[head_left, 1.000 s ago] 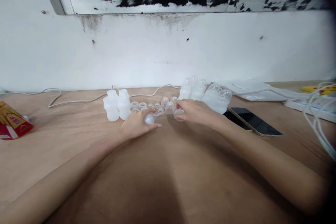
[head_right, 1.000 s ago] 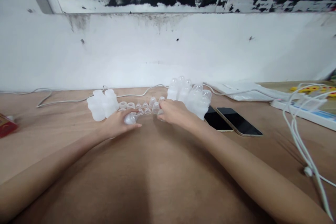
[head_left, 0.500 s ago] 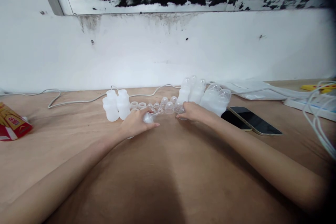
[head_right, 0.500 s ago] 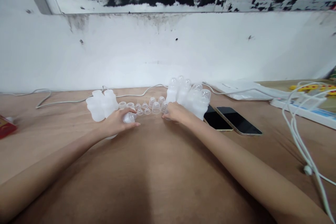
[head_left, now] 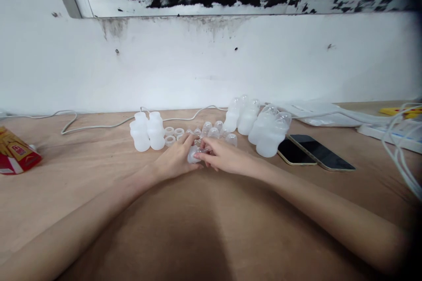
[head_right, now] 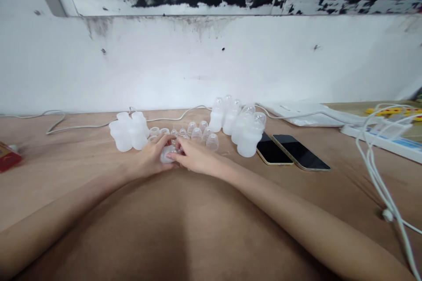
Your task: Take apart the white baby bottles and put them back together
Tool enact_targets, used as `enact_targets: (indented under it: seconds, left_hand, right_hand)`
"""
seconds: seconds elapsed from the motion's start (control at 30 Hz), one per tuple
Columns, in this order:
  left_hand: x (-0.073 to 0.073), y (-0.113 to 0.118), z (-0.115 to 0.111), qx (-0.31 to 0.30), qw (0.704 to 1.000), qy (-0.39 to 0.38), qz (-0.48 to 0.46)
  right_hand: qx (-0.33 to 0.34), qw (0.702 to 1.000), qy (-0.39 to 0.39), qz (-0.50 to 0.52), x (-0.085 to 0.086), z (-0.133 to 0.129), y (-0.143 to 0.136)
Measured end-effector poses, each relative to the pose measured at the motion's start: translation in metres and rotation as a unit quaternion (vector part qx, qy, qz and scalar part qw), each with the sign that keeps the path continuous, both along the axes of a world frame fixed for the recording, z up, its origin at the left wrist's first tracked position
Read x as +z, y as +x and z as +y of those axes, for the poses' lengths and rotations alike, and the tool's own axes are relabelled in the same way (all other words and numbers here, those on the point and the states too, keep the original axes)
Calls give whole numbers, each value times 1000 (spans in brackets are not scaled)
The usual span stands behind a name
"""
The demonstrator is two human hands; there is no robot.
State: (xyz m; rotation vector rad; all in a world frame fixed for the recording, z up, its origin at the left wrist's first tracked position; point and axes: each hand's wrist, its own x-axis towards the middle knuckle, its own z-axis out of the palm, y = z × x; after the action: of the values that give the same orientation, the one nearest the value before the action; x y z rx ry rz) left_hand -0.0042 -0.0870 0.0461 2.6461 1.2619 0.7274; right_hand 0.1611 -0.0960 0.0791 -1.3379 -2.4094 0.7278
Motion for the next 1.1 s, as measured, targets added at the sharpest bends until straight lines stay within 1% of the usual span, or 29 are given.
enact_targets:
  seconds: [0.1,0.2,0.33,0.43,0.5,0.57,0.67,0.77,0.9,1.0,1.1]
  left_hand:
    - [1,-5,3,21,997,-3,69]
    - [2,-9,5,45,993,-17,112]
    - [5,-7,5,35,994,-47,87]
    - [6,-5,4,35,994,-74,74]
    - [5,-4,3,42,993,-64,87]
    - [3,-3,1,48,991,-37,118]
    - [-2,-1,-2,50,985,-6,162]
    - [-2,-1,-2,51,987,-4,155]
    - [2,-4,1,48,991,-35,120]
    - [5,-7,2,43,990,-61,116]
    - [6,-9,4,22,991,-77,104]
  right_hand:
    - [4,998,-16,57,-4,4,3]
    - [33,995,-21,94,-5,10,8]
    - [69,990,-7,119,-6,13,10]
    - [75,988,3,132,-10,15,9]
    - [66,990,-3,125,-14,18,8]
    - [58,993,-16,104,-19,21,8]
    - [76,994,-28,68,-21,23,9]
    - [100,993,17,61,-17,20,10]
    - [121,986,103,39,-11,13,10]
    - [130,981,145,22,-11,10,9]
    - [153,972,180,4,-12,11,9]
